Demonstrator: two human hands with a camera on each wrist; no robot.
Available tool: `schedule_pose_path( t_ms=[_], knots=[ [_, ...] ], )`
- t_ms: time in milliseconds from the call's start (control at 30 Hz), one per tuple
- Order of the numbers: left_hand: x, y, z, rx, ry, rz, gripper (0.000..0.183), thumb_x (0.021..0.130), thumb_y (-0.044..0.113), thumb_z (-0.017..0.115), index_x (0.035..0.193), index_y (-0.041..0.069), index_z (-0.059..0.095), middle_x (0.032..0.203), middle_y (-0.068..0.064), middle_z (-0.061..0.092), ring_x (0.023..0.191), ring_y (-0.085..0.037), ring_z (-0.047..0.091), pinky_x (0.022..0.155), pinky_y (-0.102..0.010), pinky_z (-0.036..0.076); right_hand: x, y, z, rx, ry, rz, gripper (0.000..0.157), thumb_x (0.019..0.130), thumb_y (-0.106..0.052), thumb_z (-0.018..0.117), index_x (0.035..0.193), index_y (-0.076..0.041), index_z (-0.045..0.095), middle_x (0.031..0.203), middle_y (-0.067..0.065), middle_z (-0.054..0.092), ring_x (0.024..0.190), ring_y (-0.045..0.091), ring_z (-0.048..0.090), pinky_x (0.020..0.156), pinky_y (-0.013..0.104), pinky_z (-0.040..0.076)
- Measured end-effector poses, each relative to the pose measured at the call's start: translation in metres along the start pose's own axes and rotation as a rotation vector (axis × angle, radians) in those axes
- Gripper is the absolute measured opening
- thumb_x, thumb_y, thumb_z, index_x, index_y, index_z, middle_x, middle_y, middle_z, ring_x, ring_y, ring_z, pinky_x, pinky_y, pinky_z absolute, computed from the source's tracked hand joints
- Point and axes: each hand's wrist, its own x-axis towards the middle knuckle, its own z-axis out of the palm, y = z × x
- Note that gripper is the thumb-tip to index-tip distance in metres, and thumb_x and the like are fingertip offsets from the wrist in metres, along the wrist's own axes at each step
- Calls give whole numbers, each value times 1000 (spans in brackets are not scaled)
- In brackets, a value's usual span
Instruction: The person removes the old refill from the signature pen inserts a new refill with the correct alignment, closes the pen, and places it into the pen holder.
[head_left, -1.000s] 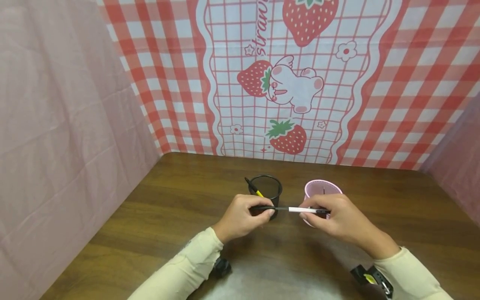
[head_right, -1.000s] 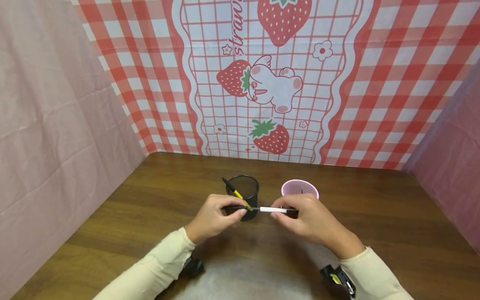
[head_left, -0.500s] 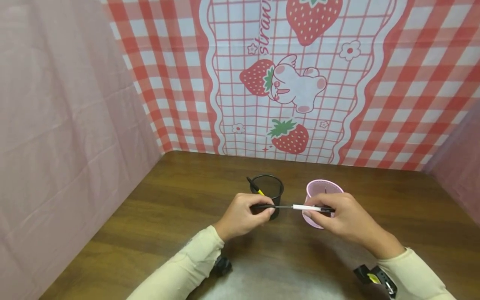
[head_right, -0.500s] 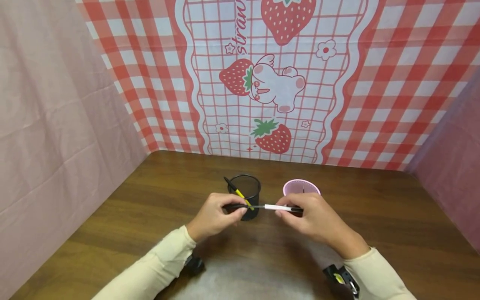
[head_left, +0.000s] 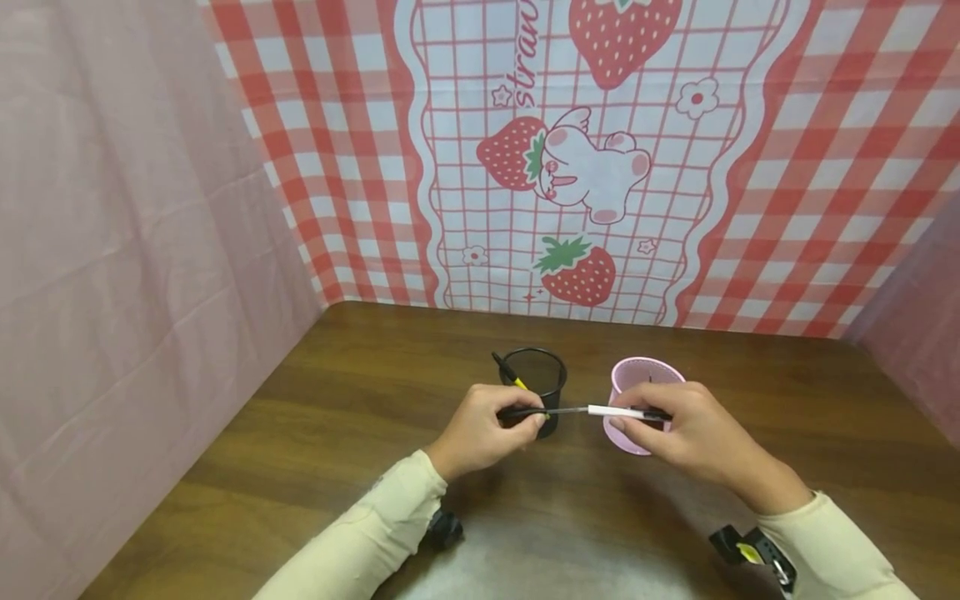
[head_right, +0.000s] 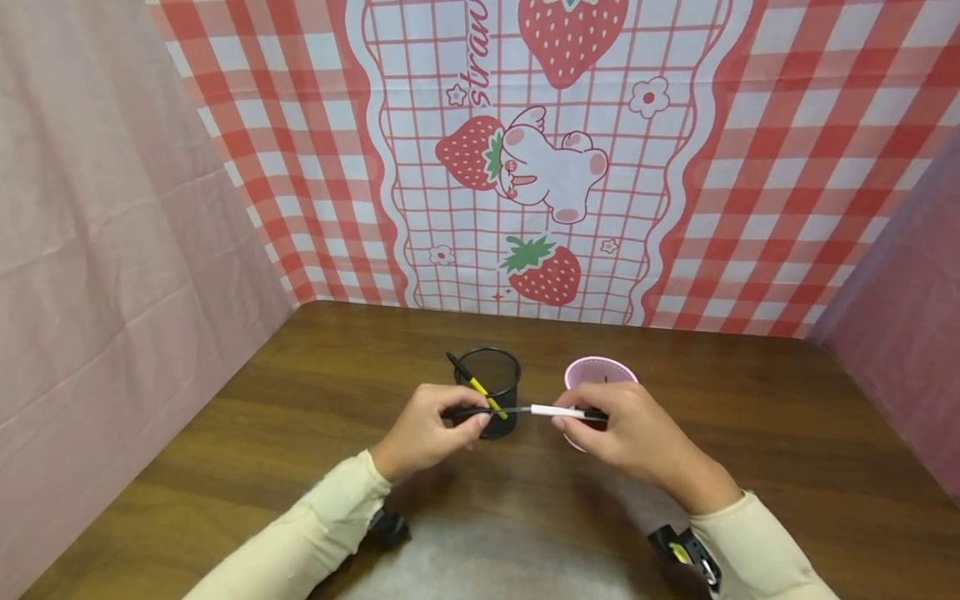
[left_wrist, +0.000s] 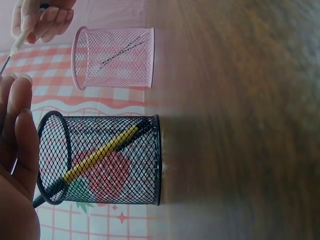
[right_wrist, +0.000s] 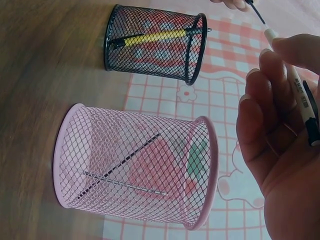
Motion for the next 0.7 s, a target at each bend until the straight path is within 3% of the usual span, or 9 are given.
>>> schedule_pose_path(
  t_ms=[500,700],
  knots=[
    [0,-1,-1,8,0,-7,7,91,5,68,96,2,72,74,1,67,58,-4,63,52,-31,57,0,2,1,-16,7,-13,28,76,-4,83,91,-25,73,81,-20,63,70,2,54,61,16,43],
    [0,-2,-2,13,2,1,7,90,5,67,95,1,72,74,1,67,57,-5,63,51,-29,57,1,3,2,-15,3,-15,16,82,-12,81,90,-24,73,82,-21,64,73,3,54,64,17,43]
  ],
)
